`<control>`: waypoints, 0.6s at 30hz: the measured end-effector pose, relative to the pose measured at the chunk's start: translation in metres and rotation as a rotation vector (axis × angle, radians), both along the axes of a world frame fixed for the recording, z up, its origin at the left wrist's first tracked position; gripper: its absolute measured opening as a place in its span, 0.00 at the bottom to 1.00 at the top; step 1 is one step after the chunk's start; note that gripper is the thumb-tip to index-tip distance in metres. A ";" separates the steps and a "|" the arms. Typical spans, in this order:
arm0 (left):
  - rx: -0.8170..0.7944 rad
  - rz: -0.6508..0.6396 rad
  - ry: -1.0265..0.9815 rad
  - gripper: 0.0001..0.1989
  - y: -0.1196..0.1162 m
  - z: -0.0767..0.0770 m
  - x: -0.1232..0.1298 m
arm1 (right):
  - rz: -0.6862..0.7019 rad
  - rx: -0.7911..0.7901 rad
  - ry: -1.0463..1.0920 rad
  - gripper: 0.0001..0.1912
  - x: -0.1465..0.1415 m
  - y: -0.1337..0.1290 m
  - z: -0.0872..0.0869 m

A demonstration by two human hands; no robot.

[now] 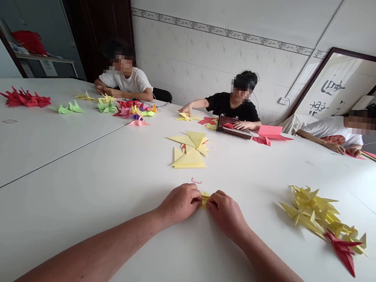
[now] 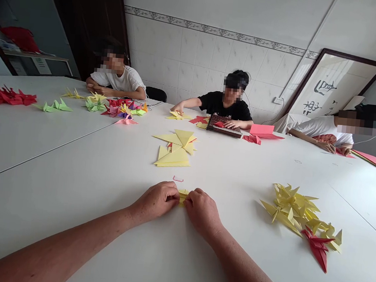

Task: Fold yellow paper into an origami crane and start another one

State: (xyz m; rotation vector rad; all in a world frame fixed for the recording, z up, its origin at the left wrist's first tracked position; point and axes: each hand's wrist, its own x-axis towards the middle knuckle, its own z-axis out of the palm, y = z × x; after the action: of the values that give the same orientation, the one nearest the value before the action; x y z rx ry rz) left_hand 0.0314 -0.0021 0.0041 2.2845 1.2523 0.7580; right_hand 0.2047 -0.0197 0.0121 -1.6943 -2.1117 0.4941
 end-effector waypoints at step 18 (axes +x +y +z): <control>-0.004 0.092 0.033 0.11 -0.001 0.000 0.007 | -0.082 -0.051 -0.039 0.10 -0.004 0.003 0.001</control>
State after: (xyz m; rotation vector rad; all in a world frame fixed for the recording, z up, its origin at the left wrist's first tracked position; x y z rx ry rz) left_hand 0.0385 -0.0027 0.0041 2.2580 1.3809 0.7520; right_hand 0.2008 -0.0168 0.0135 -1.8242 -2.0631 0.4982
